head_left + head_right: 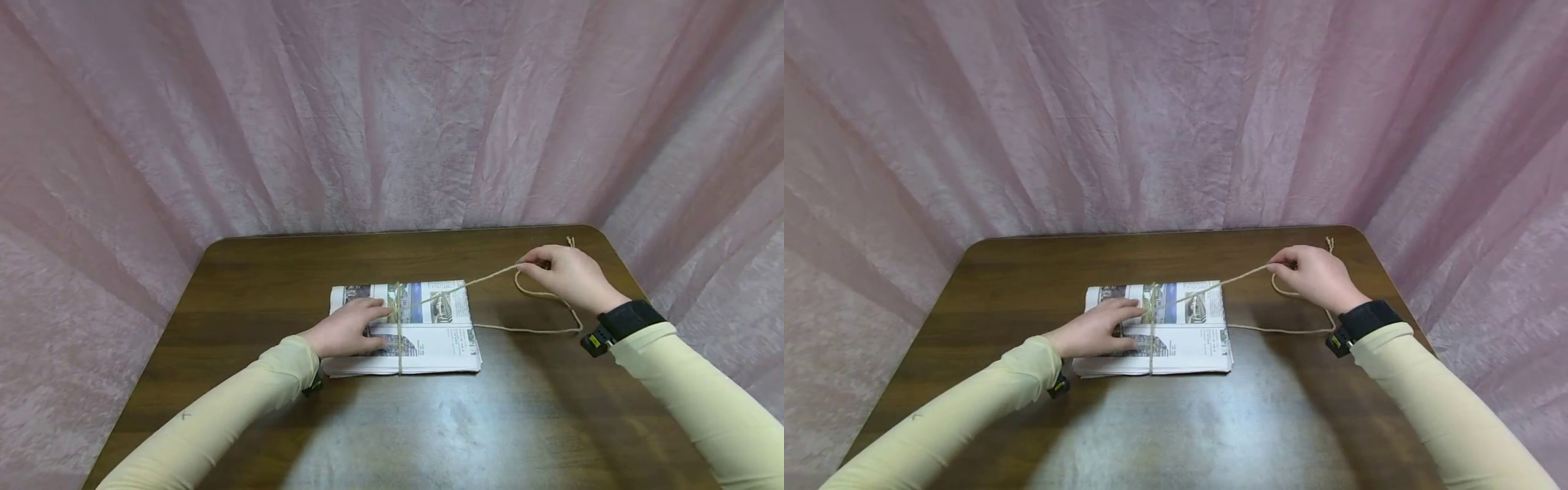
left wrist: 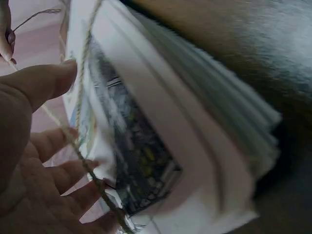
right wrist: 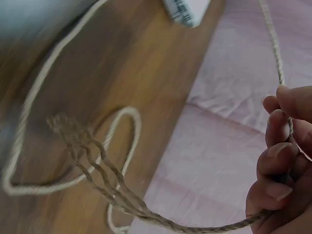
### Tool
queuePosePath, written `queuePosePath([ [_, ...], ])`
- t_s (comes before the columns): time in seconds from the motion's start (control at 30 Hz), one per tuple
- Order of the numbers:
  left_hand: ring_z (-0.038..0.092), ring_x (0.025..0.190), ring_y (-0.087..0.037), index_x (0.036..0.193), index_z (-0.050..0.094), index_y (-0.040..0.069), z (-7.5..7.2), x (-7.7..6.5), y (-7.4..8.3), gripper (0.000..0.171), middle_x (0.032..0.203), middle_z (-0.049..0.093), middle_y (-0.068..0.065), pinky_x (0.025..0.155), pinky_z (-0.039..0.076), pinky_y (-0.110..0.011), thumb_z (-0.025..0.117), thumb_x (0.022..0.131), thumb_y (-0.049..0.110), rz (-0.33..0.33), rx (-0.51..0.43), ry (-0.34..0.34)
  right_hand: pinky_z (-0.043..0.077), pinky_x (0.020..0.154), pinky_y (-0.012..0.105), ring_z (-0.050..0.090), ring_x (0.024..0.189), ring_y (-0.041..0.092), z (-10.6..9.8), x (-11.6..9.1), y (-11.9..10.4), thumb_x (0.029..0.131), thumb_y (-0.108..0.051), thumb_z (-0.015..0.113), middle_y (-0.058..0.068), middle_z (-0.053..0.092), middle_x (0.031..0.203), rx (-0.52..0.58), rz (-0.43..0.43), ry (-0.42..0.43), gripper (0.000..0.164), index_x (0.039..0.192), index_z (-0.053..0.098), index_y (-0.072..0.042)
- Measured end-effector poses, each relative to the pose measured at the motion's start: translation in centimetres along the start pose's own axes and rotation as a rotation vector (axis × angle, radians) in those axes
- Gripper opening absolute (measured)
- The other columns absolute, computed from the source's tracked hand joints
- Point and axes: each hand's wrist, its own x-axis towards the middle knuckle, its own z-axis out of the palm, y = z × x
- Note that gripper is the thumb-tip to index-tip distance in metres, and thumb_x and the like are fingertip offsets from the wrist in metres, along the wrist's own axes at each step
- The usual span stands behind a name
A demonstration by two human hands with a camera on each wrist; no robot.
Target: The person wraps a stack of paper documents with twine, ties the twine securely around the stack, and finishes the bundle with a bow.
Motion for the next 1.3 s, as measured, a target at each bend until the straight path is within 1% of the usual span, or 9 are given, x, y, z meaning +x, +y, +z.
queuePosePath([
  [0.13, 0.027, 0.150, -0.039, 0.160, 0.036, 0.012, 0.7, -0.4, -0.3, 0.081, 0.163, 0.030, -0.020, 0.119, 0.025, -0.056, 0.071, 0.095, 0.046, -0.020, 0.075, -0.012, 0.049, 0.067, 0.040, 0.060, 0.074, 0.014, 0.5, -0.2, 1.3, 0.103, -0.030, 0.065, 0.001, 0.074, 0.101, -0.121, -0.052, -0.028, 0.024, 0.115, 0.077, -0.013],
  [0.3, 0.018, 0.154, -0.033, 0.165, 0.021, 0.019, 1.3, -1.2, -0.7, 0.085, 0.168, 0.021, -0.013, 0.120, 0.020, -0.058, 0.062, 0.099, 0.054, -0.065, 0.130, -0.058, 0.052, 0.067, 0.043, 0.063, 0.078, 0.016, 2.0, 0.0, 2.5, 0.101, -0.019, 0.065, 0.003, 0.074, 0.102, -0.232, -0.100, -0.064, 0.021, 0.117, 0.077, -0.012],
  [0.4, 0.014, 0.155, -0.032, 0.165, 0.018, 0.022, 1.3, -1.9, -1.3, 0.083, 0.169, 0.016, -0.012, 0.120, 0.018, -0.060, 0.058, 0.101, 0.055, -0.076, 0.128, -0.075, 0.052, 0.065, 0.043, 0.061, 0.074, 0.015, 2.9, 0.0, 3.0, 0.100, -0.018, 0.067, -0.001, 0.072, 0.092, -0.273, -0.117, -0.085, 0.016, 0.112, 0.077, -0.013],
  [0.5, 0.012, 0.155, -0.033, 0.165, 0.018, 0.022, 1.0, -2.6, -2.4, 0.082, 0.169, 0.015, -0.013, 0.121, 0.018, -0.059, 0.059, 0.101, 0.053, -0.060, 0.125, -0.081, 0.048, 0.063, 0.042, 0.053, 0.066, 0.014, 3.6, -0.1, 3.4, 0.100, -0.018, 0.068, -0.006, 0.063, 0.076, -0.285, -0.119, -0.110, 0.010, 0.103, 0.075, -0.012],
  [0.7, 0.016, 0.155, -0.032, 0.165, 0.019, 0.024, 0.1, -3.5, -4.9, 0.085, 0.169, 0.016, -0.011, 0.121, 0.022, -0.054, 0.063, 0.099, 0.054, -0.029, 0.139, -0.093, 0.046, 0.062, 0.041, 0.049, 0.065, 0.014, 4.5, -0.6, 4.1, 0.099, -0.012, 0.065, -0.008, 0.053, 0.070, -0.276, -0.104, -0.160, 0.009, 0.093, 0.071, -0.012],
  [0.9, 0.018, 0.154, -0.032, 0.165, 0.017, 0.028, -0.2, -3.8, -6.1, 0.087, 0.169, 0.017, -0.011, 0.120, 0.024, -0.055, 0.063, 0.097, 0.056, -0.020, 0.148, -0.103, 0.040, 0.057, 0.037, 0.046, 0.060, 0.014, 4.8, -0.6, 5.0, 0.102, -0.019, 0.062, -0.005, 0.047, 0.064, -0.308, -0.037, -0.189, 0.022, 0.081, 0.061, -0.014],
  [1.07, 0.018, 0.154, -0.034, 0.165, 0.018, 0.024, -0.3, -4.0, -5.8, 0.087, 0.169, 0.018, -0.014, 0.120, 0.023, -0.056, 0.065, 0.098, 0.054, -0.009, 0.147, -0.098, 0.044, 0.057, 0.041, 0.051, 0.058, 0.017, 4.4, -1.2, 5.7, 0.105, -0.027, 0.056, 0.000, 0.050, 0.064, -0.342, 0.066, -0.277, 0.034, 0.073, 0.056, -0.015],
  [1.2, 0.017, 0.154, -0.034, 0.165, 0.018, 0.024, -0.5, -4.0, -5.4, 0.087, 0.169, 0.017, -0.013, 0.120, 0.022, -0.056, 0.065, 0.098, 0.053, -0.017, 0.142, -0.096, 0.047, 0.054, 0.042, 0.055, 0.052, 0.019, 4.2, -1.6, 5.9, 0.108, -0.035, 0.048, 0.001, 0.055, 0.059, -0.306, 0.178, -0.363, 0.048, 0.066, 0.055, -0.014],
  [1.3, 0.017, 0.154, -0.033, 0.165, 0.019, 0.024, -0.5, -4.0, -5.4, 0.087, 0.169, 0.017, -0.013, 0.120, 0.022, -0.056, 0.065, 0.098, 0.053, -0.015, 0.143, -0.093, 0.047, 0.052, 0.041, 0.058, 0.049, 0.020, 3.9, -1.5, 6.1, 0.108, -0.033, 0.044, 0.002, 0.058, 0.058, -0.271, 0.224, -0.390, 0.047, 0.066, 0.055, -0.013],
])
